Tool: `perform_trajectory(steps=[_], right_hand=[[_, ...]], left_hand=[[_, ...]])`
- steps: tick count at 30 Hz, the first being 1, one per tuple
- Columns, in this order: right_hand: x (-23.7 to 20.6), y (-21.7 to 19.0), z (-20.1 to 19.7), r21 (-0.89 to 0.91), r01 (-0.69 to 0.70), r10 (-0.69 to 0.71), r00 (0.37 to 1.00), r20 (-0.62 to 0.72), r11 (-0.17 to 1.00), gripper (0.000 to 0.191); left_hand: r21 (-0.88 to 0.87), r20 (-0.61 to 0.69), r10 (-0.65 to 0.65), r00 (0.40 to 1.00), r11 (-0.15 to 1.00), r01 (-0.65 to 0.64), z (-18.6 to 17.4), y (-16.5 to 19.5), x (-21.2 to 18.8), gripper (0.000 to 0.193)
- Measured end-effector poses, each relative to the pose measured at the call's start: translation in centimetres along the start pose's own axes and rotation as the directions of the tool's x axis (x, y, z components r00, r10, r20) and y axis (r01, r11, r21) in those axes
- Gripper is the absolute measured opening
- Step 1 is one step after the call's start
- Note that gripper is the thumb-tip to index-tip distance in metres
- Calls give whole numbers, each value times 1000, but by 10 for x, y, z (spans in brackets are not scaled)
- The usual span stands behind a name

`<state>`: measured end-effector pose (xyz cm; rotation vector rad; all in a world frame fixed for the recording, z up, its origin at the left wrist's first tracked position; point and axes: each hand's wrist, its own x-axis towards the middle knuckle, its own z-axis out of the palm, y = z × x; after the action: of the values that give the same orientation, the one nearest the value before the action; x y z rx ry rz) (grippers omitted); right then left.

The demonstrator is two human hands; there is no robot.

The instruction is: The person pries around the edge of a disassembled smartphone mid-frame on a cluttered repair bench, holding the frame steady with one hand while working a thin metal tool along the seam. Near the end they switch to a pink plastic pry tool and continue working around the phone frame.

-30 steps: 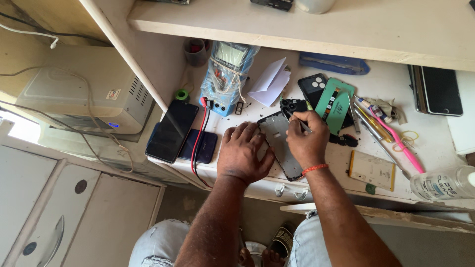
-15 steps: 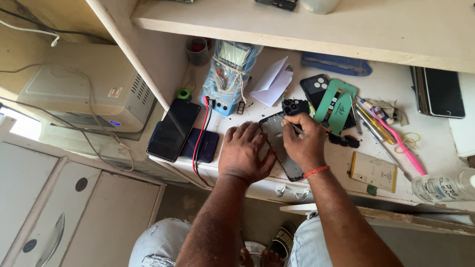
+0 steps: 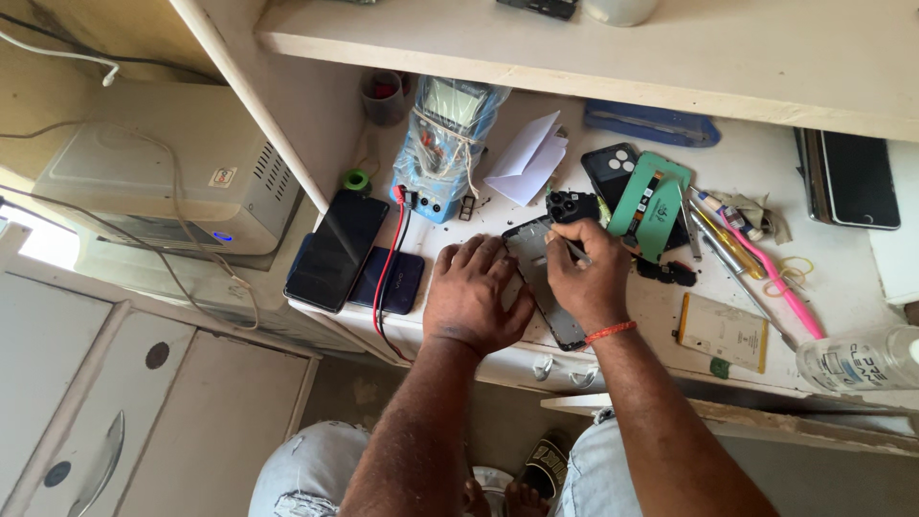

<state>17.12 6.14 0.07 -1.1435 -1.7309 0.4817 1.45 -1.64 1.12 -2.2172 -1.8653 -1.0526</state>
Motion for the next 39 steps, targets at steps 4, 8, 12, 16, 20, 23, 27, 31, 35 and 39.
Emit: perform_trajectory(steps=[4, 8, 12, 16, 20, 23, 27, 31, 35, 39], right_hand=[[-1, 1, 1, 36, 6, -10, 993, 121, 999, 8], [0, 5, 2, 12, 17, -17, 999, 44, 1000, 5], [0, 10, 3, 34, 17, -19, 998, 60, 999, 2], [-2, 12, 1, 80, 93, -102, 989, 107, 992, 3], [-2, 11, 1, 19, 31, -29, 996, -80, 999, 3], [-2, 8, 1, -40, -34, 31, 996, -80, 999, 4], [-1, 5, 0, -60, -19, 16, 998, -55, 998, 4], [-1, 2, -3, -7, 93, -93, 996, 2, 996, 3], [-2, -1, -1, 28, 34, -37, 994, 99, 999, 5], [-1, -2, -1, -14, 7, -6, 1000, 22, 1000, 6]], left_hand=[[-10, 15, 0, 1000, 1000, 0, -1, 0, 0, 42], [-5, 22, -9, 1000, 1000, 9, -1, 0, 0, 42], [11, 17, -7, 1000, 1000, 7, 0, 0, 0, 43], [-2, 25, 3, 1000, 1000, -3, 0, -2, 0, 46], [0, 28, -13, 1000, 1000, 13, 1, 0, 0, 41], [-1, 24, -11, 1000, 1000, 12, 1, 0, 0, 41], [2, 19, -12, 1000, 1000, 12, 1, 0, 0, 41], [-5, 36, -20, 999, 1000, 20, 0, 0, 0, 42], [-6, 44, -18, 999, 1000, 18, -1, 0, 0, 45], [30, 39, -21, 999, 999, 20, 1, 0, 0, 43]])
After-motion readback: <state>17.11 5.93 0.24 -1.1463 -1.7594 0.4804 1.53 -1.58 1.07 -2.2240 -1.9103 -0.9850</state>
